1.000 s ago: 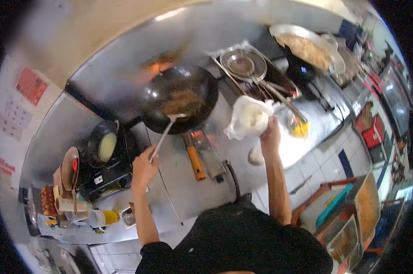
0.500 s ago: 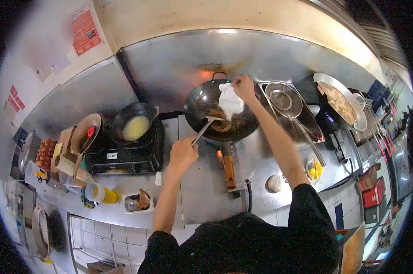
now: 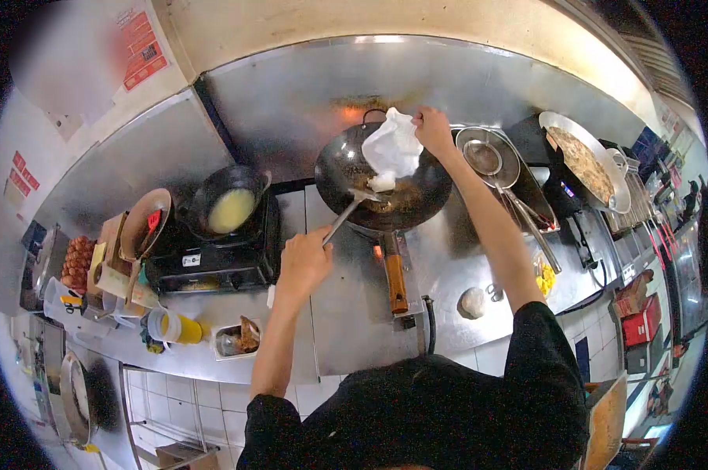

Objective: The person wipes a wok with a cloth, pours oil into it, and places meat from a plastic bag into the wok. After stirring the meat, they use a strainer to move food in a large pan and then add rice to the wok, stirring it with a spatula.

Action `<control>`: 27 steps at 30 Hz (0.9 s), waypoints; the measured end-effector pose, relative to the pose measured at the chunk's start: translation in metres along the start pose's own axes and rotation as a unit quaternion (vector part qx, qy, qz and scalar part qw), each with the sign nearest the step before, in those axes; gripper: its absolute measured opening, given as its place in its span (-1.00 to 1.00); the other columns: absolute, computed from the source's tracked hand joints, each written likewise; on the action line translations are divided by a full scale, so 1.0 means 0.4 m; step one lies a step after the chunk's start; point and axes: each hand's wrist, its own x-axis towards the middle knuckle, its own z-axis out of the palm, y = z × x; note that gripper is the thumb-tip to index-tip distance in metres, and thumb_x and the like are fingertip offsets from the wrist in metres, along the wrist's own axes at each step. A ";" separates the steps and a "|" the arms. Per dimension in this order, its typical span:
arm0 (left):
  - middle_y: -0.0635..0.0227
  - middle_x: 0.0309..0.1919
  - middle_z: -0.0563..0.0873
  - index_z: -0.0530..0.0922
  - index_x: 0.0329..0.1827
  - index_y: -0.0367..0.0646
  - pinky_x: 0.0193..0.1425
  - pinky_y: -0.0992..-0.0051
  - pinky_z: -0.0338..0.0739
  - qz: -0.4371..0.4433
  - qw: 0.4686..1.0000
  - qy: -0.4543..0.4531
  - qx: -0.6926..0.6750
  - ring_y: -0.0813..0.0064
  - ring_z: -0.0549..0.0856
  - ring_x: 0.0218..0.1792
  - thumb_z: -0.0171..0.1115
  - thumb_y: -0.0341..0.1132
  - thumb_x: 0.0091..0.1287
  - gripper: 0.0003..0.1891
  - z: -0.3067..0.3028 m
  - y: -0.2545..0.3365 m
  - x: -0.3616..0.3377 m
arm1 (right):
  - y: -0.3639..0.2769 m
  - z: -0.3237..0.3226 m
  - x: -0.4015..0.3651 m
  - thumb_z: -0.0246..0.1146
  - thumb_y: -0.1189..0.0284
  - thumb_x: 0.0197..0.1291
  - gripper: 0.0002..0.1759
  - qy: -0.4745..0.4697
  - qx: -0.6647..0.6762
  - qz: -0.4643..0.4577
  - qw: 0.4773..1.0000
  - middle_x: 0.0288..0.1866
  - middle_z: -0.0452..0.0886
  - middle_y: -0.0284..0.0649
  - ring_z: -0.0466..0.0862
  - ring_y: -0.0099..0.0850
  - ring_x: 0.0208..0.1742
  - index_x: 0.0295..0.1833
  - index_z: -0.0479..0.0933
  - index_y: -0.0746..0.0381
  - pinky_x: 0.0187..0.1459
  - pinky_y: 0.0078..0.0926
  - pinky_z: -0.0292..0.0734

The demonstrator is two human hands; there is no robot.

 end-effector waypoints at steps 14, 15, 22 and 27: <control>0.03 -0.10 0.66 0.54 0.06 -0.12 0.12 0.13 0.45 0.010 0.997 -0.071 0.002 0.01 0.62 -0.04 0.21 -0.31 0.18 -0.64 0.131 -0.072 0.106 | 0.169 0.011 -0.032 0.21 0.46 0.24 -0.90 0.011 0.393 0.236 0.889 -0.41 0.46 -0.40 0.46 -0.56 -0.37 -0.29 0.44 0.22 -0.33 -0.56 0.40; 0.04 -0.06 0.65 0.54 0.05 -0.13 0.13 0.14 0.44 0.071 0.997 -0.001 -0.015 0.04 0.61 -0.02 0.20 -0.30 0.20 -0.66 0.100 -0.041 0.126 | 0.155 -0.008 -0.039 0.22 0.45 0.22 -0.90 0.019 0.460 0.259 0.849 -0.42 0.45 -0.43 0.44 -0.56 -0.34 -0.32 0.46 0.19 -0.31 -0.57 0.39; 0.15 -0.07 0.63 0.54 0.01 -0.12 0.04 0.22 0.48 0.205 0.968 0.116 -0.084 0.10 0.62 -0.06 0.16 -0.25 0.27 -0.72 -0.018 0.193 0.315 | 0.117 -0.021 0.020 0.20 0.44 0.25 -0.87 0.012 0.538 0.281 0.794 -0.30 0.55 -0.25 0.55 -0.44 -0.25 -0.21 0.47 0.29 -0.18 -0.40 0.53; 0.16 -0.31 0.69 0.60 -0.23 -0.16 -0.04 0.19 0.52 0.069 0.997 0.034 0.015 0.07 0.66 -0.17 0.18 -0.16 0.24 -0.76 -0.043 0.056 0.226 | 0.057 -0.191 0.076 0.21 0.44 0.22 -0.84 0.047 0.414 0.206 0.885 -0.36 0.58 -0.28 0.58 -0.44 -0.33 -0.20 0.52 0.34 -0.23 -0.40 0.55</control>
